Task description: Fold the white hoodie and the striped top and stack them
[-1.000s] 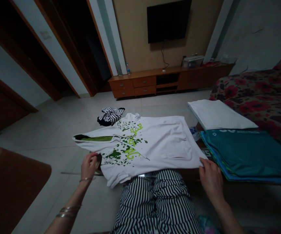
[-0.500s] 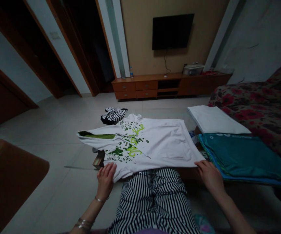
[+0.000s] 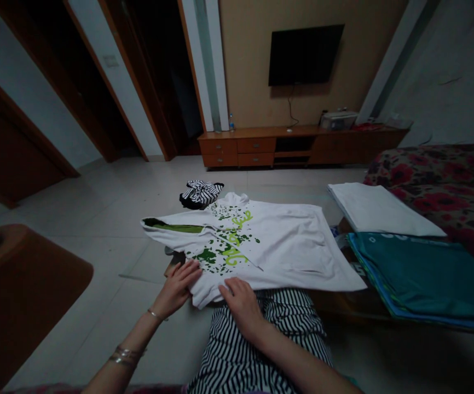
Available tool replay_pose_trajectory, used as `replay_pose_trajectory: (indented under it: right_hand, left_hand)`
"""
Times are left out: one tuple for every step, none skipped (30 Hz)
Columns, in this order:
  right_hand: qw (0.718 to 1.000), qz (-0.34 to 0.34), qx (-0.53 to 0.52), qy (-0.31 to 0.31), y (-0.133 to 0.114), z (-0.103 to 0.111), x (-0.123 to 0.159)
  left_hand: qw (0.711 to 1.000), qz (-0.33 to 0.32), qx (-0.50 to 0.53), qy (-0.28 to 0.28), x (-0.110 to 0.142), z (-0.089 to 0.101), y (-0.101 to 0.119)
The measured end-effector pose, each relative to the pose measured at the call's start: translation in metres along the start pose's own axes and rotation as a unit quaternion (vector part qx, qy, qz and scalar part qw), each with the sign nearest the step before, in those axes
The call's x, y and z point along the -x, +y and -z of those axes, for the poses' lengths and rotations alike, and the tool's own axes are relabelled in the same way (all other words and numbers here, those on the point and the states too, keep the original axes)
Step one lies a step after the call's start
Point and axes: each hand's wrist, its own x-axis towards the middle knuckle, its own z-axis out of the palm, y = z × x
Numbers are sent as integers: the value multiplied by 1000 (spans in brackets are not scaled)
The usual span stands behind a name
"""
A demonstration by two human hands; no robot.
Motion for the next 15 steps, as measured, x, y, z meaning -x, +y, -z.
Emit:
replay_pose_trajectory:
  right_hand:
    - [1000,-6,5,4,-2,-8,-3]
    - [1000,-15,9,8,-2,-14,-6]
    - [1000,-26,14,12,-2,-18,-7]
    - [999,-36,18,16,-2,-21,-8]
    - [999,-44,20,19,-1,-23,-9]
    - [998,-51,20,19,-1,-23,-11]
    - [998,-57,17,15,0,-21,-12]
    - [998,-64,13,8,0,-19,-13]
    - [997,-71,6,-1,1,-16,-15]
    - [997,-78,-3,-10,2,-13,-18]
    - [996,-87,-15,-18,2,-10,-20]
    - [994,-99,-30,-22,4,-8,-23]
    - [992,-114,-46,-23,5,-6,-26]
    - [989,-134,-62,-23,7,-5,-29]
    - [984,-159,-77,-21,9,-4,-31]
  left_hand:
    - [1000,-3,8,-7,2,-1,-1]
    - [1000,-2,16,-8,4,-2,-2]
    - [1000,4,22,-6,6,-4,-2]
    - [1000,12,28,0,9,-6,-2]
    - [999,20,34,6,11,-9,-3]
    - [999,27,42,13,12,-10,-3]
    - [998,35,55,22,13,-12,-3]
    - [996,44,75,32,12,-12,-4]
    - [992,56,100,45,11,-12,-6]
    - [987,71,130,58,8,-11,-8]
    - [980,89,164,70,5,-9,-10]
    - [971,110,197,77,1,-7,-13]
    - [961,136,226,80,-4,-5,-15]
    - [952,165,247,78,-10,-2,-18]
    - [943,196,258,73,-17,0,-20]
